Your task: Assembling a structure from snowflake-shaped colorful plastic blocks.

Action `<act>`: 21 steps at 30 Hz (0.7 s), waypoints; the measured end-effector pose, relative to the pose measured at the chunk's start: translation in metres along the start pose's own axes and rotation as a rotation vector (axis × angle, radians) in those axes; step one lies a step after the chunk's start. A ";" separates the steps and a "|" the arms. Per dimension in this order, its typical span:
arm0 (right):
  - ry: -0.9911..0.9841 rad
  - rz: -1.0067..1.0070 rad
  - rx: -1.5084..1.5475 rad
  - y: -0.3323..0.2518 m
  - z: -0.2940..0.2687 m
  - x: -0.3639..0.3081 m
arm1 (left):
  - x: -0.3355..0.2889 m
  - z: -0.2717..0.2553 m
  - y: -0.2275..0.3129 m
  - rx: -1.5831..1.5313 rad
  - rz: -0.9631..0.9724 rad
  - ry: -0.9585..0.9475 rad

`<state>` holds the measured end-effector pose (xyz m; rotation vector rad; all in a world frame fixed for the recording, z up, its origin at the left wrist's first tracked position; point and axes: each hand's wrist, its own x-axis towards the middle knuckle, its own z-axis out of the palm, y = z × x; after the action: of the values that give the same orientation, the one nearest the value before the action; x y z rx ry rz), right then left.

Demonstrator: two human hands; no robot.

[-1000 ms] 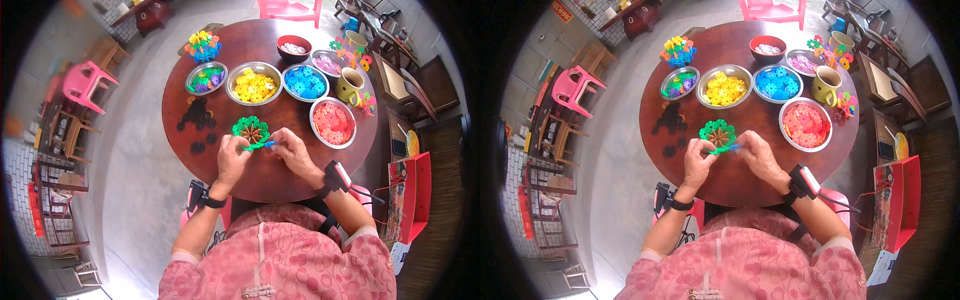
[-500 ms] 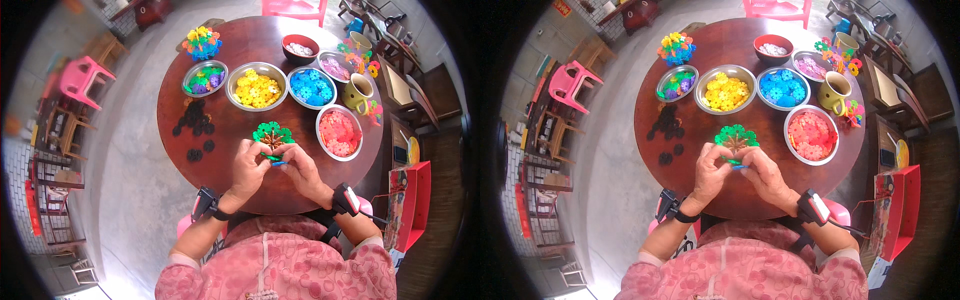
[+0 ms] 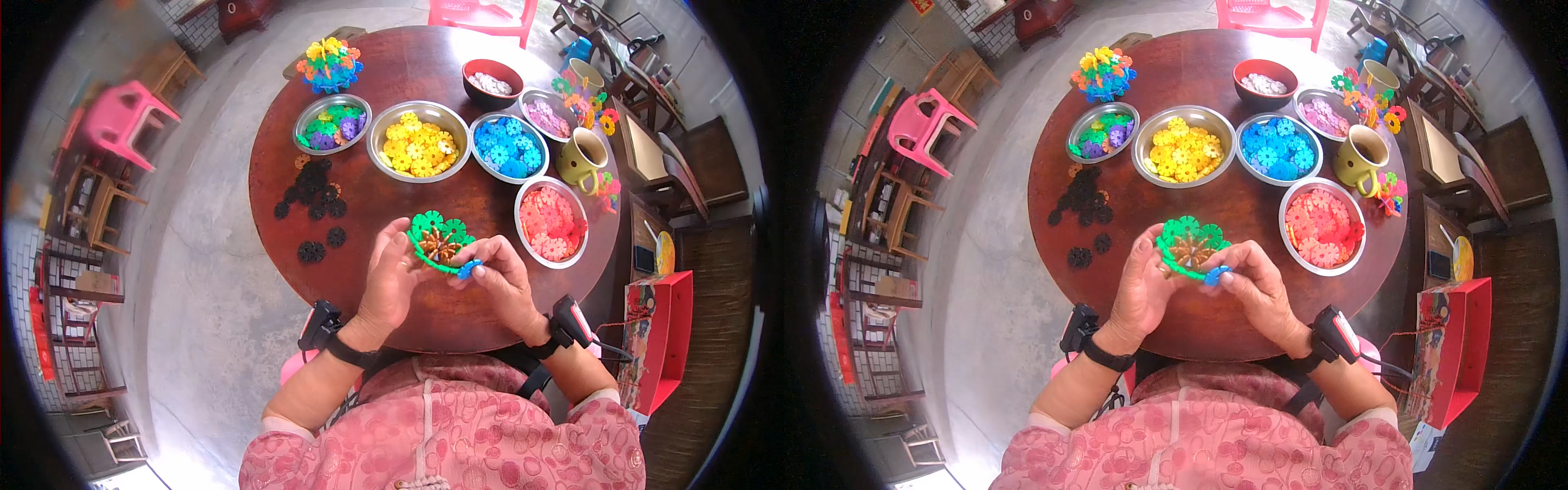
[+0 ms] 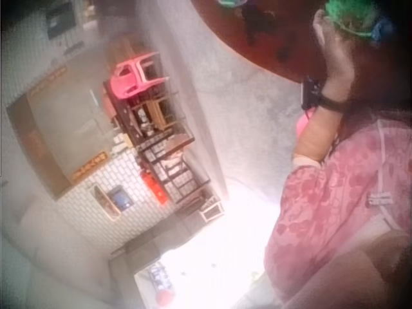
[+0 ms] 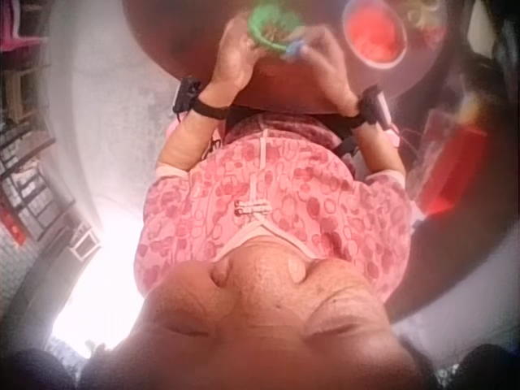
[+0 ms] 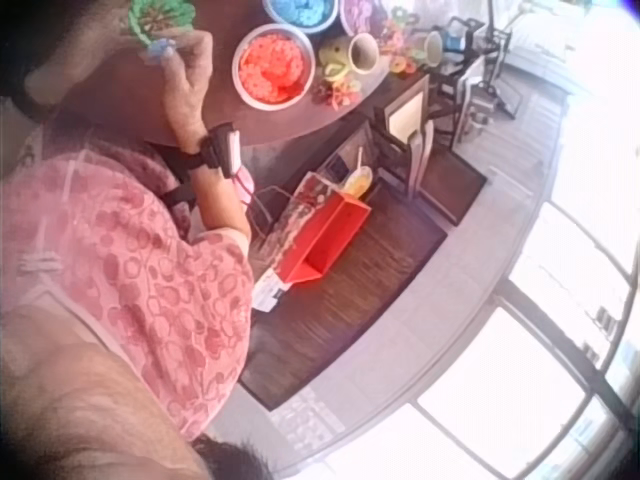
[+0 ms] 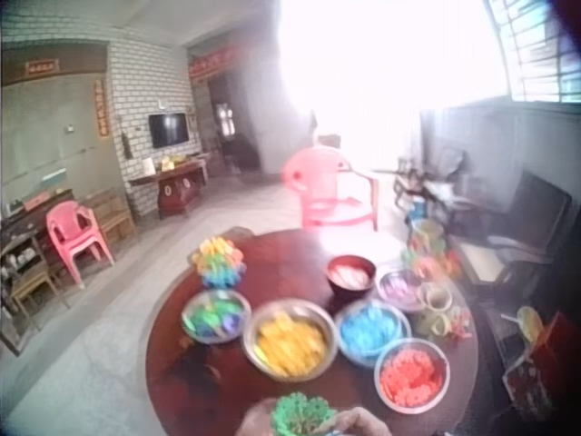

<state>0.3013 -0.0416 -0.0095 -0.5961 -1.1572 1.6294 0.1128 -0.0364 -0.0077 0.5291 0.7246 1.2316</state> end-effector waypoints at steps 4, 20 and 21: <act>-0.033 0.050 -0.005 0.004 0.003 -0.006 | -0.004 0.004 -0.004 -0.197 -0.172 -0.177; -0.031 0.070 0.005 0.004 0.001 -0.006 | 0.002 0.001 0.001 -0.175 -0.169 -0.225; -0.030 0.070 0.005 0.003 0.002 -0.006 | 0.002 0.001 0.000 -0.175 -0.169 -0.224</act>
<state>0.3007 -0.0479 -0.0127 -0.6168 -1.1649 1.7060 0.1134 -0.0345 -0.0074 0.4432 0.4578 1.0468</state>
